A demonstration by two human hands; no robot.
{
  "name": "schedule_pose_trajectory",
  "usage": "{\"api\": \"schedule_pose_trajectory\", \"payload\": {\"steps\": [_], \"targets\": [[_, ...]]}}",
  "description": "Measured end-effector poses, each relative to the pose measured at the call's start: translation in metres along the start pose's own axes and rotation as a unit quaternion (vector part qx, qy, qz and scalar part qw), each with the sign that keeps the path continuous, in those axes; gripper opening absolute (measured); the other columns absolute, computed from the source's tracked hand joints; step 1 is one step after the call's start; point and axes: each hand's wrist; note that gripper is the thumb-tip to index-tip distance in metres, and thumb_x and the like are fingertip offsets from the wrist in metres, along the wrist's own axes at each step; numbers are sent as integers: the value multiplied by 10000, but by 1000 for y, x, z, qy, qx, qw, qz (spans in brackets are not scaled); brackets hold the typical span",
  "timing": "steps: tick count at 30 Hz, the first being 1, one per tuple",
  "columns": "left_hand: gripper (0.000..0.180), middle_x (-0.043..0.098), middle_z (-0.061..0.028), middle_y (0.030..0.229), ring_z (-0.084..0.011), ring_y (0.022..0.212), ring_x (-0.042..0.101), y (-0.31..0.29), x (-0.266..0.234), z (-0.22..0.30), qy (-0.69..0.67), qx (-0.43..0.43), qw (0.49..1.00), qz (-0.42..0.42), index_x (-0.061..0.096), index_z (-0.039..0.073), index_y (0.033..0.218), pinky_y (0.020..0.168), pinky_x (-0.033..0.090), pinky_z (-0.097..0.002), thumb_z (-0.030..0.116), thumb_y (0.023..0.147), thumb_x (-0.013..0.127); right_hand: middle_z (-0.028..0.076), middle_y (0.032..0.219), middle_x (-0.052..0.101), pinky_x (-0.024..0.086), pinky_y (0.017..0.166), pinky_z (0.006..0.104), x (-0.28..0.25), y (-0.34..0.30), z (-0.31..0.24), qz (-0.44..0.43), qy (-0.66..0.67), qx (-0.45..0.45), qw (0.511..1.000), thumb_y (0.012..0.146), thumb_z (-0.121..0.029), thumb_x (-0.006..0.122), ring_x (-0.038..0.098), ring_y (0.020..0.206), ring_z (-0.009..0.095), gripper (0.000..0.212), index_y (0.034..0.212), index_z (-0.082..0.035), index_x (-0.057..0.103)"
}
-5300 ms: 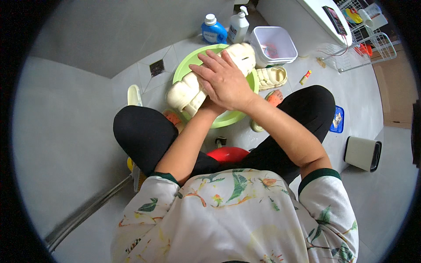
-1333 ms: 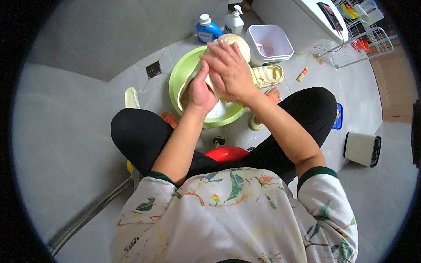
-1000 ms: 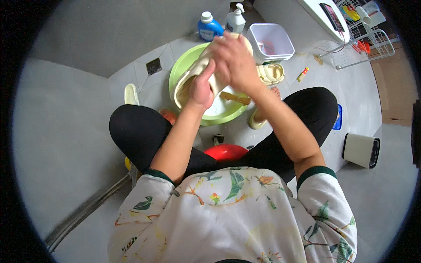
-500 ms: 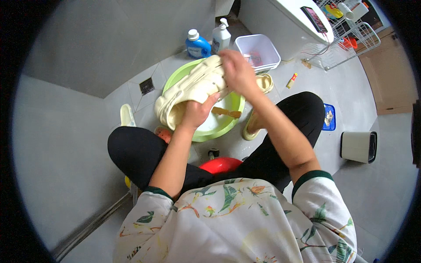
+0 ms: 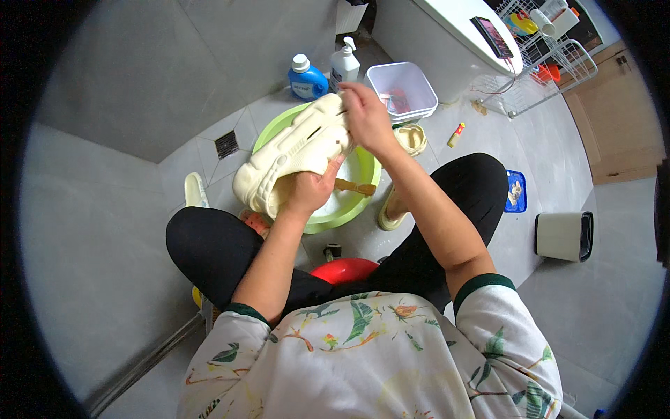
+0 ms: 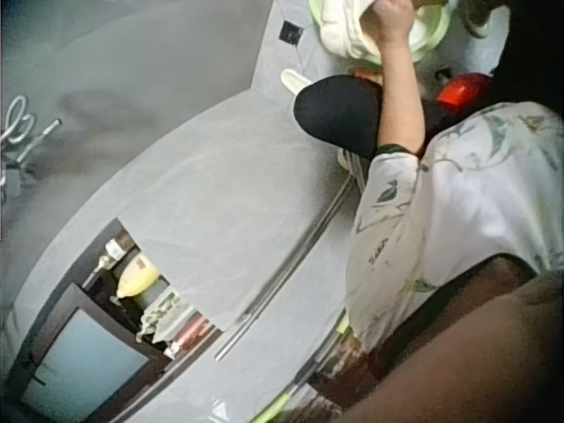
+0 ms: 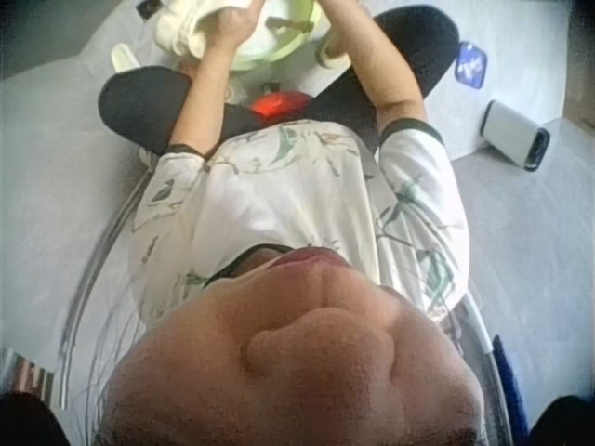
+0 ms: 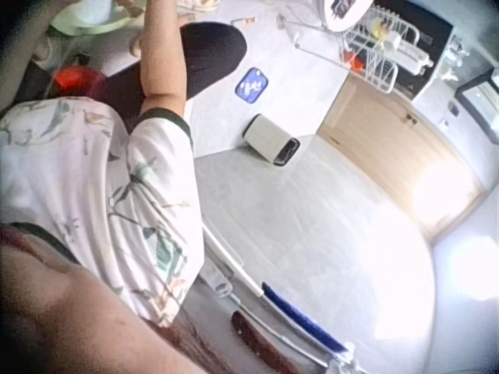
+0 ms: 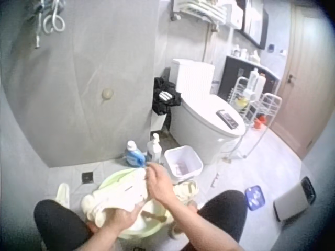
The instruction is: The person scrubs a white slipper with a brush and soapy water in a green basin. They repeatedly dip the slipper into the water, scrub the sole and upper parts, and rinse the brush.
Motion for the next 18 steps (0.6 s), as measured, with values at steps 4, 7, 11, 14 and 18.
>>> {"api": "schedule_pose_trajectory", "payload": {"steps": [4,7,11,14,18], "targets": [[265,649,-143,1094,-258,1033,605,7,-5,13,131,115,981,80,607,-38,1125,915,450,-348,17,866,611,258,1097,605,436,935,417,11,-24,-12,87,-136,-204,966,927,-225,435,569,1069,383,347,1175,-35,584],[267,649,-125,1096,-238,1018,604,5,-6,13,-16,43,999,23,605,-38,1121,911,453,-344,11,859,616,252,1063,620,446,916,405,2,-11,-5,42,-72,-104,991,947,-265,395,584,1027,385,371,1140,-27,604],[284,638,-101,1115,-205,1017,596,2,-15,22,-109,-30,993,36,599,-32,1136,895,461,-329,35,861,621,244,1113,601,449,910,405,-2,-7,-6,43,33,-5,999,946,-229,416,575,1046,377,330,1142,-39,603],[287,634,-90,1116,-194,1016,594,3,-15,18,-175,-74,981,43,604,-22,1139,894,459,-316,28,857,617,230,1263,515,402,996,449,12,-34,-19,83,-187,-261,944,875,-173,519,492,1144,462,310,1162,-87,597],[325,615,-96,1143,-199,1019,595,1,-17,16,-150,-108,983,9,574,-12,1174,904,461,-306,30,855,618,194,1038,630,449,880,340,-2,-1,-5,-18,-26,-9,999,961,-247,428,607,968,280,339,1121,-13,614]]}}
Point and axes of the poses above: each hand's wrist, its own y-axis towards the middle knuckle, its own x-axis out of the palm, z = x × y
